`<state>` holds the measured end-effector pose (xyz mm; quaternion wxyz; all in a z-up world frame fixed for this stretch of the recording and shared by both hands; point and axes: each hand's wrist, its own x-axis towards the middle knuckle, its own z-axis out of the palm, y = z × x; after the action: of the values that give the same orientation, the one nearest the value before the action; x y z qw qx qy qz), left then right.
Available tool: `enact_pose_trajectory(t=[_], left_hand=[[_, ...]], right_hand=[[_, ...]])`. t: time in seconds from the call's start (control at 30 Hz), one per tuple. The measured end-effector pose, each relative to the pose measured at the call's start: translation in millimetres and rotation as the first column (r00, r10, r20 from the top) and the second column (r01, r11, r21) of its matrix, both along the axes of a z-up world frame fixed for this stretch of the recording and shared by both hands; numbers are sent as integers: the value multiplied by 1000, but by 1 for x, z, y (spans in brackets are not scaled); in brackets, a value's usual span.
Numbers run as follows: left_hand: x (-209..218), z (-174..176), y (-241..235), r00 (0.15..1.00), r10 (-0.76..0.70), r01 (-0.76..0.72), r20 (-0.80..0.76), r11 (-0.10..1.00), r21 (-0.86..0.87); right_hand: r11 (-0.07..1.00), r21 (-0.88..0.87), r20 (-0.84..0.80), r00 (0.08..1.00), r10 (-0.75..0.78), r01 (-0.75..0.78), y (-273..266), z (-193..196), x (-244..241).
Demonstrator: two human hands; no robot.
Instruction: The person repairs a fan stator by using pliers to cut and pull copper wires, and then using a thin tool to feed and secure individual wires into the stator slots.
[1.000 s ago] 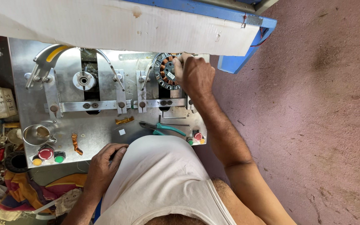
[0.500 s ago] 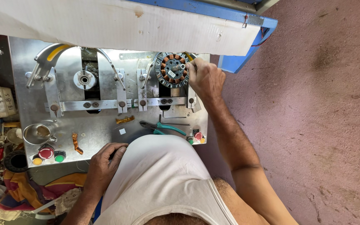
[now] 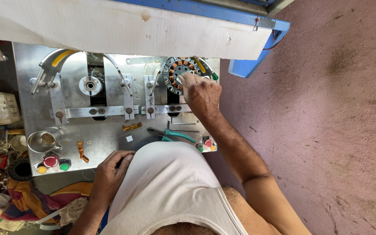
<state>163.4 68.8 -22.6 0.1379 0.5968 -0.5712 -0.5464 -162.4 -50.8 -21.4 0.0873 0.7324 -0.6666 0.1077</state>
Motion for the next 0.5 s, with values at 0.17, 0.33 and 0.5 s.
enact_pose_trajectory(t=[0.17, 0.33, 0.5], left_hand=[[-1, 2, 1, 1000, -5, 5, -14, 1000, -17], [-3, 2, 0, 1000, -8, 8, 4, 1000, 6], [-3, 1, 0, 1000, -13, 13, 1, 1000, -25]], right_hand=[[993, 64, 84, 991, -104, 99, 10, -7, -22], [954, 181, 212, 937, -277, 241, -23, 7, -43], [920, 316, 335, 879, -339, 234, -41, 17, -23]])
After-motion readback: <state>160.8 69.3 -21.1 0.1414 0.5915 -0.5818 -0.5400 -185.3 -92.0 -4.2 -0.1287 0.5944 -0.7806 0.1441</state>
